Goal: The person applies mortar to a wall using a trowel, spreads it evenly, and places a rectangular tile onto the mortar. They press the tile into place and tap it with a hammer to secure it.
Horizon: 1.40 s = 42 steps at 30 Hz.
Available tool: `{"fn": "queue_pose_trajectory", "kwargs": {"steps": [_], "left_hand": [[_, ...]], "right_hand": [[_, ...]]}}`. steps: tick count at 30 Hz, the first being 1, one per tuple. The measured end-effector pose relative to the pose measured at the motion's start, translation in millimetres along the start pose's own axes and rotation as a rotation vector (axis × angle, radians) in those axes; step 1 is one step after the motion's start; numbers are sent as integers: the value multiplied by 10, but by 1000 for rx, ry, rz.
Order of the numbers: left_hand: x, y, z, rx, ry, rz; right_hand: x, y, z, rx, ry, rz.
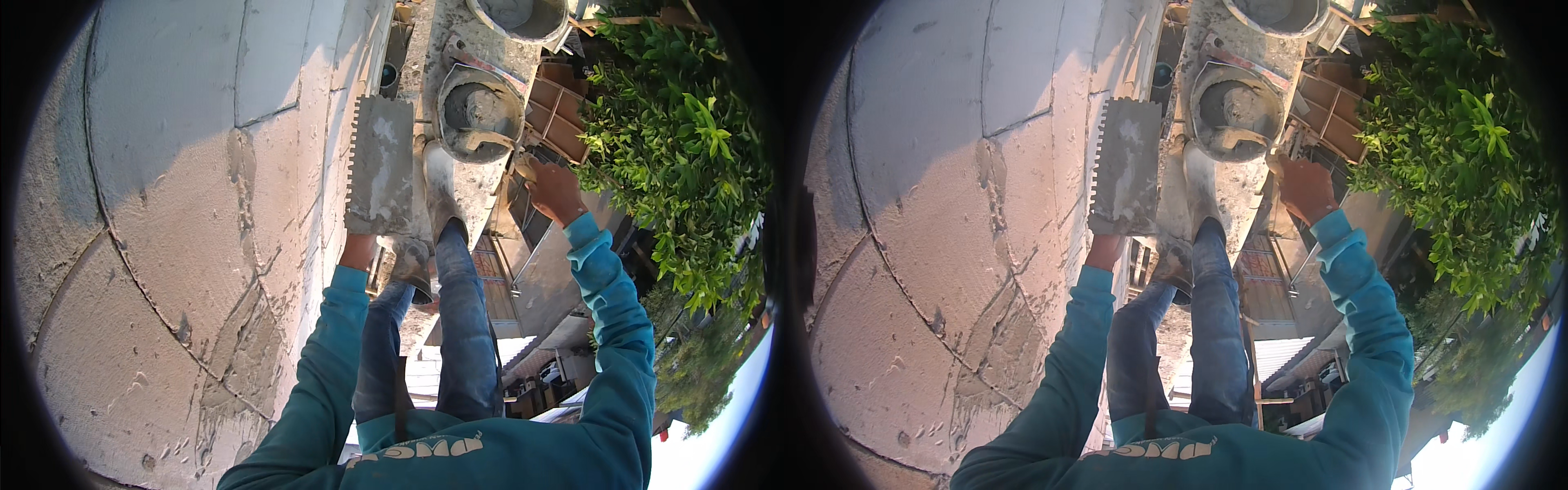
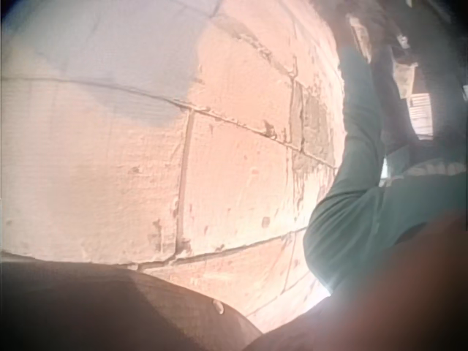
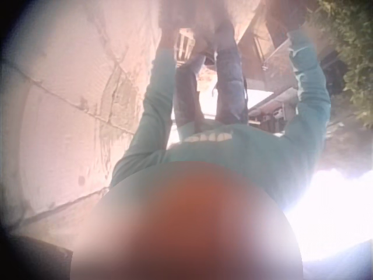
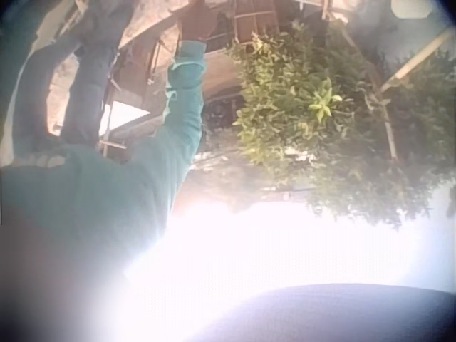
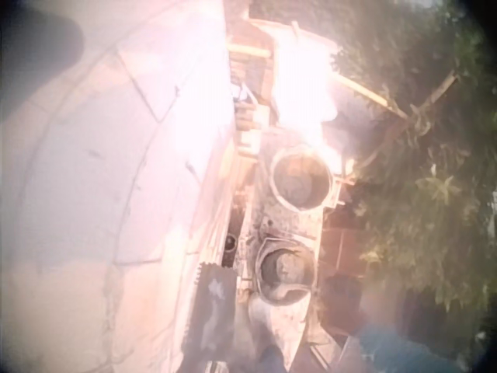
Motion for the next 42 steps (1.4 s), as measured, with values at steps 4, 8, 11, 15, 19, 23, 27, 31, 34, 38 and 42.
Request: {"fn": "queue_pose_trajectory", "kwargs": {"steps": [4,8,11,15,19,23,27,31,34,38,42], "left_hand": [[-558,293,855,249,23,20],[-1223,-113,882,-821,-686,61],[-1546,-470,840,-1384,-716,198],[-1565,-511,1138,-1193,-183,251],[-1492,-597,1093,-1298,-246,351],[-1507,-723,1168,-1352,-263,343],[-1478,-527,1475,-1199,-427,264],[-1556,-328,1587,-1019,-388,288],[-1634,-422,1412,-1215,-470,284],[-1780,-449,1180,-1343,-528,388],[-1825,-112,1513,-940,-239,306]], "right_hand": [[-283,194,-147,95,-29,-190],[-981,-207,-335,229,2,-132],[-1144,-821,-380,124,-45,-42],[-1111,-1011,-386,-232,-149,187],[-941,-773,-275,-603,-328,574],[-897,-835,-276,-720,-265,691],[-870,-864,-243,-937,-229,767],[-936,-734,-27,-1232,-205,855],[-953,-835,103,-1721,-357,837],[-757,-1134,341,-2413,-383,819],[-579,-1006,440,-2619,-273,766]]}}
Point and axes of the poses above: each hand's wrist, its own x-axis away from the middle knuckle, its own y-axis out of the back of the hand, z = x × y, the point moved 2 cm from there along -x, towards the middle knuckle, and after that the axes turned 6 degrees about -y, right-handed, at the moved point
